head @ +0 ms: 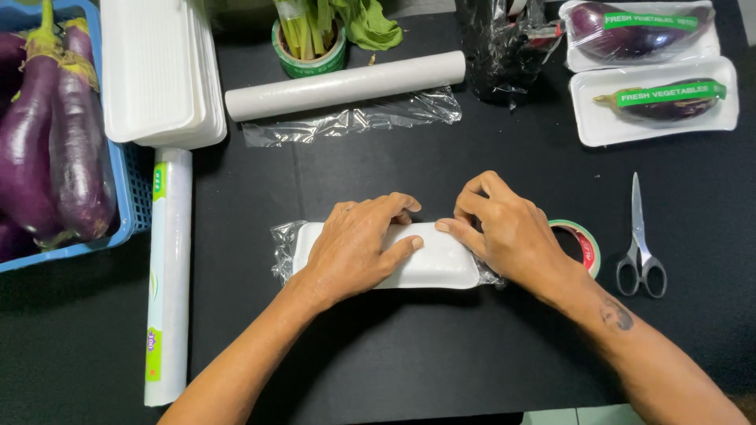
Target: The person places an eggplant on a white tray, wraps the tray with plastic film, and secures the film with adhesive tape.
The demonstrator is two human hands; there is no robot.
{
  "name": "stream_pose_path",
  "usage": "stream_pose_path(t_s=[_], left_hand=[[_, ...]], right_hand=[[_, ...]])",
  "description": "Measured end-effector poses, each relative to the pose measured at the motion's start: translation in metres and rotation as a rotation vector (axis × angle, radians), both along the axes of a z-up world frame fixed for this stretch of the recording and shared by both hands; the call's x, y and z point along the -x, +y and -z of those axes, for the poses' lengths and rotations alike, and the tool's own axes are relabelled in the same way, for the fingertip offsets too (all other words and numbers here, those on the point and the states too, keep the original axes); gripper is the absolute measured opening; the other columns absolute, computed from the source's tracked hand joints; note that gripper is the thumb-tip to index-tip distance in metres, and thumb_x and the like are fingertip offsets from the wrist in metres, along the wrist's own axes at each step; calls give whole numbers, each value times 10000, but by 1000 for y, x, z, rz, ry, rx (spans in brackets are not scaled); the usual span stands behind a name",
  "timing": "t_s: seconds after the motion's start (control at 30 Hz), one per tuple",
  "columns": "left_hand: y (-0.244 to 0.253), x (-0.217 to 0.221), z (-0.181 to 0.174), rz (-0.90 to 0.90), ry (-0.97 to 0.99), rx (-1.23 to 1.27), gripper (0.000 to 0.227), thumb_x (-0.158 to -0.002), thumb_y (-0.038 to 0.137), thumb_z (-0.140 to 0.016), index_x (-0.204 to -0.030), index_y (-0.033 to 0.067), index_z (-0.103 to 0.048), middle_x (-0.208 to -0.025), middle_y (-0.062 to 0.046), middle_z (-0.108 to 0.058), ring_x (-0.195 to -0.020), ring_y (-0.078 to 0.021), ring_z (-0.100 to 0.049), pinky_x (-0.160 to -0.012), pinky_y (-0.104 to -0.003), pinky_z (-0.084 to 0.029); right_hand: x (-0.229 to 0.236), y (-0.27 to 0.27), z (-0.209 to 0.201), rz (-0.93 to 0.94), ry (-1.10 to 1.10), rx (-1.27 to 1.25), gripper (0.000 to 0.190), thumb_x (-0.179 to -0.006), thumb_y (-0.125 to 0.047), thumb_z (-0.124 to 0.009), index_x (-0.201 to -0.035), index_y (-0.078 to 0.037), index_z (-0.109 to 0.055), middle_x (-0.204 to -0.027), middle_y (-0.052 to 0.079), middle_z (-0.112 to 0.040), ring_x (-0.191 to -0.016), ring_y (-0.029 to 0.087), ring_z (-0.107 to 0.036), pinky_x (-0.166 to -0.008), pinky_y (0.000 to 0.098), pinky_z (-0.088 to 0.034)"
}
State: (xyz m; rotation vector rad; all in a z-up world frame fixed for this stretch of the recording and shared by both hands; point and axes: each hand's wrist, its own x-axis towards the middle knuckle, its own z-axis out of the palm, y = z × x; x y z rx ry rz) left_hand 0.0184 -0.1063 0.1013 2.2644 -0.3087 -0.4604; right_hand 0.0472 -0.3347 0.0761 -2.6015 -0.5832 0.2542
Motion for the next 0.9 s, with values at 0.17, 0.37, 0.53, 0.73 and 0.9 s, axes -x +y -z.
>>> stream_pose_path(t_s=[0.17,0.37,0.53,0.73,0.9], left_hand=[[-1,1,3,-14,-13,-38,419,-917,227,-677,-1308,79,-645,-1063,-159,-746,-1080,-363,-713,-986,-532,-468],[-3,4,7,14,-22,-142,364,-981,316,-590,-1276,121,-677,-1110,-133,-732,-1093,-323,-697,-968,-475,-501],[-5,6,15,37,-41,-222,368,-1011,351,-531,-1282,149,-676,-1122,-119,-714,-1090,-297,-689,-965,-448,-505],[-6,10,19,59,-120,-267,373,-1030,385,-484,-1259,169,-684,-1104,-99,-699,-1056,-281,-686,-949,-430,-513],[-4,13,21,79,-174,-271,371,-1040,404,-469,-1235,178,-689,-1092,-93,-697,-1041,-274,-687,-943,-428,-514]], right_hand=[[0,-10,24,15,-195,116,191,-971,-338,-704,-863,-189,-657,-1035,-28,-588,-707,246,-715,-558,357,-577],[11,-39,-24,106,-18,-159,189,-1022,-299,-626,-938,-191,-756,-831,27,-668,-699,270,-702,-568,372,-549],[43,-53,-31,110,135,-339,204,-966,-297,-645,-924,-200,-819,-805,33,-761,-631,220,-697,-550,343,-549],[44,-39,-31,139,196,-285,172,-861,-337,-773,-896,-171,-801,-832,14,-732,-662,170,-666,-587,332,-556],[29,-31,-29,52,380,-294,129,-838,-154,-773,-733,-85,-743,-691,47,-675,-609,185,-639,-583,357,-542]])
